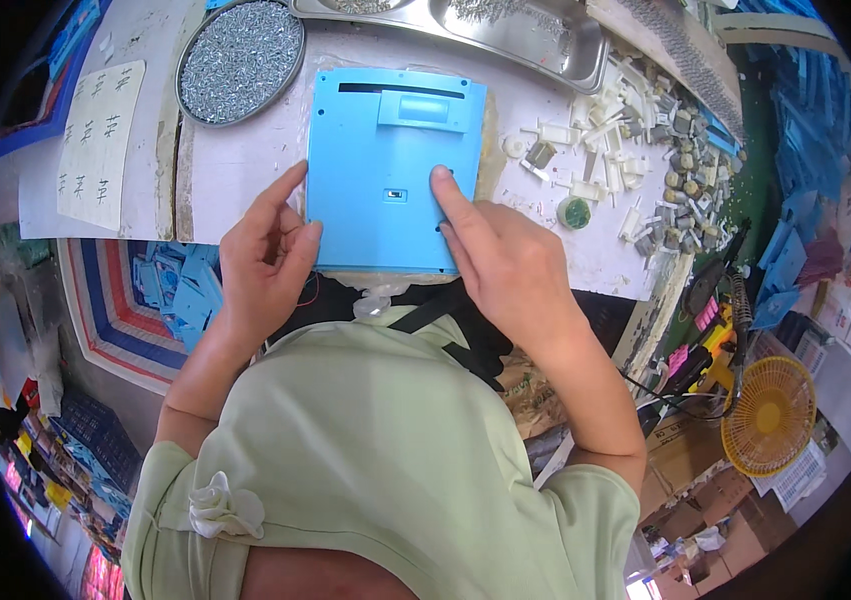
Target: Assembling the internal components and housing of a blue electronic device using a soldering iron and an electric screwdriver.
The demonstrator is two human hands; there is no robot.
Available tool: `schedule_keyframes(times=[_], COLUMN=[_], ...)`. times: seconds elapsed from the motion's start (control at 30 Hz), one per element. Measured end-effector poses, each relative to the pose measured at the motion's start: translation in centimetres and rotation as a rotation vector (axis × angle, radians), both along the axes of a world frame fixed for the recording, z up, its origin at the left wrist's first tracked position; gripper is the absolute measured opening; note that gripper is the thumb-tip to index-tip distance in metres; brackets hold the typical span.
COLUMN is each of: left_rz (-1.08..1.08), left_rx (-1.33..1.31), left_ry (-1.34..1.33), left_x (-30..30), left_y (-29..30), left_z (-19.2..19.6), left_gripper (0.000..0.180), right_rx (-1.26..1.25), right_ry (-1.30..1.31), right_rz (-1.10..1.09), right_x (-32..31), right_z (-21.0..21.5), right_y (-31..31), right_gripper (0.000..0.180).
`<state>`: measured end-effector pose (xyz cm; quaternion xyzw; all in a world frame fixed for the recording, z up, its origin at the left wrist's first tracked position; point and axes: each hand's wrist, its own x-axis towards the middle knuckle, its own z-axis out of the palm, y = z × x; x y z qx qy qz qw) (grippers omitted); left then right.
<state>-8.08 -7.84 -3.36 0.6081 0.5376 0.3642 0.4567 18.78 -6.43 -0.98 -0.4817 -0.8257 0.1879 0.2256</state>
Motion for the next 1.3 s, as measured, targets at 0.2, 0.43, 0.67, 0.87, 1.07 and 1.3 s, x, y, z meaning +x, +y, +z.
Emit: schedule_keyframes(times=[0.2, 0.43, 0.67, 0.87, 1.07, 1.3], left_rz=[-0.057, 0.176, 0.006, 0.086, -0.115, -0.206], left_rx=[-0.097, 0.650, 0.508, 0.567, 0.629, 0.857], left_ry=[0.051, 0.654, 0.629, 0.694, 0.256, 0.441], left_x=[-0.7, -6.7, -7.5, -7.6, -1.3, -1.2], left_y=[-0.9, 12.0, 14.9, 14.2, 11.0, 11.0], left_z=[1.6, 0.2, -0.9, -0.5, 1.5, 0.5], left_gripper=[0.051, 0.015, 0.010, 0.008, 0.011, 0.022], right_rx=[-0.201, -0.376, 0.444, 0.303, 0.253, 0.093], right_ry=[-0.285, -0.303, -0.287, -0.369, -0.070, -0.055], right_rz=[0.039, 0.342, 0.409, 0.435, 0.360, 0.200], right_x=[0.3, -0.1, -13.5, -15.9, -10.7, -0.6], right_z=[3.3, 7.6, -0.7, -1.1, 1.0, 3.8], right_y=[1.5, 9.3, 20.6, 21.7, 20.9, 14.5], right_gripper=[0.052, 0.028, 0.011, 0.010, 0.008, 0.007])
